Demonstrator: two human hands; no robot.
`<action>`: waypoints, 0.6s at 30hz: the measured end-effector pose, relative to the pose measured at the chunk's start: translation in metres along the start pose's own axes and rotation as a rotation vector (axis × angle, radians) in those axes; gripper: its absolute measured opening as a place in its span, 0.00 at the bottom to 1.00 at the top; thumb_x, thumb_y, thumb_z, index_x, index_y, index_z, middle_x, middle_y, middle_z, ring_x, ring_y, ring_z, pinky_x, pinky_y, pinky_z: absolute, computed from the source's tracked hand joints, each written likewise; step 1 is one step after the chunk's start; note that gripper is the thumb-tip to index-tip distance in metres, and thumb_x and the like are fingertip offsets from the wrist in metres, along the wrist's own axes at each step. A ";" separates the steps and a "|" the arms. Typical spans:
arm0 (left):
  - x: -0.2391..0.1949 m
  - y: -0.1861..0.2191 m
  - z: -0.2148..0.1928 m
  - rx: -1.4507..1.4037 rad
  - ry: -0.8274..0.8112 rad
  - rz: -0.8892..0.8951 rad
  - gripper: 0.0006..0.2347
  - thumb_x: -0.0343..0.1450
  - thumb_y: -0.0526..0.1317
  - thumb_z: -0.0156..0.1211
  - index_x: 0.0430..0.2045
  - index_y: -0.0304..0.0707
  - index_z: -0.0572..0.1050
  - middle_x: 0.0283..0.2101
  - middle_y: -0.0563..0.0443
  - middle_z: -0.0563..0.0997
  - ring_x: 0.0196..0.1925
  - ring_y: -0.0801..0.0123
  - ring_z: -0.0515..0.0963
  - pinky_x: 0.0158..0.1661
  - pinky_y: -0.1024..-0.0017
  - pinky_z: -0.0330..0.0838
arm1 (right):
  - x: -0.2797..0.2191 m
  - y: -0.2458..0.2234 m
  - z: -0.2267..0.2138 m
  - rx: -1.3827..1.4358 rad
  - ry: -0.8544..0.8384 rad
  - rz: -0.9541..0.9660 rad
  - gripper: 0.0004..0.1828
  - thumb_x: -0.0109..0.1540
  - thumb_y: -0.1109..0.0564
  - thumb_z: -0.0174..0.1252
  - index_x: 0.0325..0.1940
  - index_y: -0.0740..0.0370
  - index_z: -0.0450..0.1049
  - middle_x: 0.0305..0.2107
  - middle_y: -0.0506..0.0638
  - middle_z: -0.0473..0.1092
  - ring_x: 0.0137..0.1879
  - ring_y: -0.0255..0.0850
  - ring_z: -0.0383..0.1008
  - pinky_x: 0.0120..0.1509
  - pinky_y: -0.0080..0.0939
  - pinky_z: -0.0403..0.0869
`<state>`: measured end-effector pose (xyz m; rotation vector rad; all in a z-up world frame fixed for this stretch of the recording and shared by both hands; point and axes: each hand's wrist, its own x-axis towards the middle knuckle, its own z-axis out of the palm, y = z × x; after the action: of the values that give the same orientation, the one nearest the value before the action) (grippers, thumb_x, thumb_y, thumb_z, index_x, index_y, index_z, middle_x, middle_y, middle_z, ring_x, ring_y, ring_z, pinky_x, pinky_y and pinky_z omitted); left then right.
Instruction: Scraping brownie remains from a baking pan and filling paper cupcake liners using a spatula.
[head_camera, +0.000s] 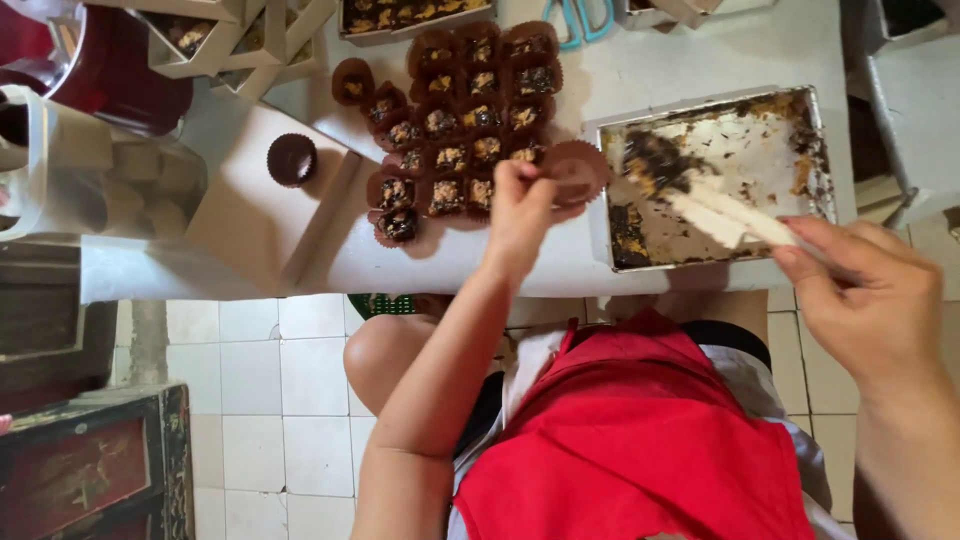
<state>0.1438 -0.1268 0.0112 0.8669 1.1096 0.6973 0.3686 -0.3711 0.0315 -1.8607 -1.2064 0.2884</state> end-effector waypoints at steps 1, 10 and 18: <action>-0.008 -0.001 0.009 -0.052 -0.085 0.024 0.10 0.73 0.20 0.44 0.39 0.35 0.59 0.62 0.18 0.69 0.54 0.35 0.85 0.39 0.65 0.91 | 0.001 -0.002 -0.001 0.022 -0.035 -0.016 0.17 0.72 0.71 0.70 0.66 0.73 0.81 0.37 0.55 0.71 0.37 0.38 0.64 0.41 0.35 0.63; 0.004 -0.057 0.013 0.087 -0.161 0.226 0.10 0.71 0.29 0.46 0.43 0.40 0.57 0.42 0.46 0.66 0.40 0.68 0.69 0.40 0.67 0.79 | 0.009 0.002 0.001 -0.277 -0.123 -0.041 0.15 0.71 0.53 0.72 0.61 0.51 0.86 0.33 0.40 0.71 0.27 0.36 0.58 0.38 0.37 0.62; -0.011 -0.066 0.020 -0.067 -0.324 0.174 0.20 0.71 0.23 0.40 0.56 0.39 0.50 0.53 0.32 0.72 0.53 0.56 0.75 0.58 0.54 0.78 | 0.022 0.016 -0.001 -0.887 -0.005 -0.401 0.12 0.73 0.38 0.71 0.61 0.31 0.89 0.35 0.33 0.74 0.39 0.34 0.74 0.47 0.40 0.69</action>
<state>0.1626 -0.1734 -0.0368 0.9870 0.7236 0.7035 0.3901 -0.3557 0.0252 -2.2434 -1.8556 -0.5563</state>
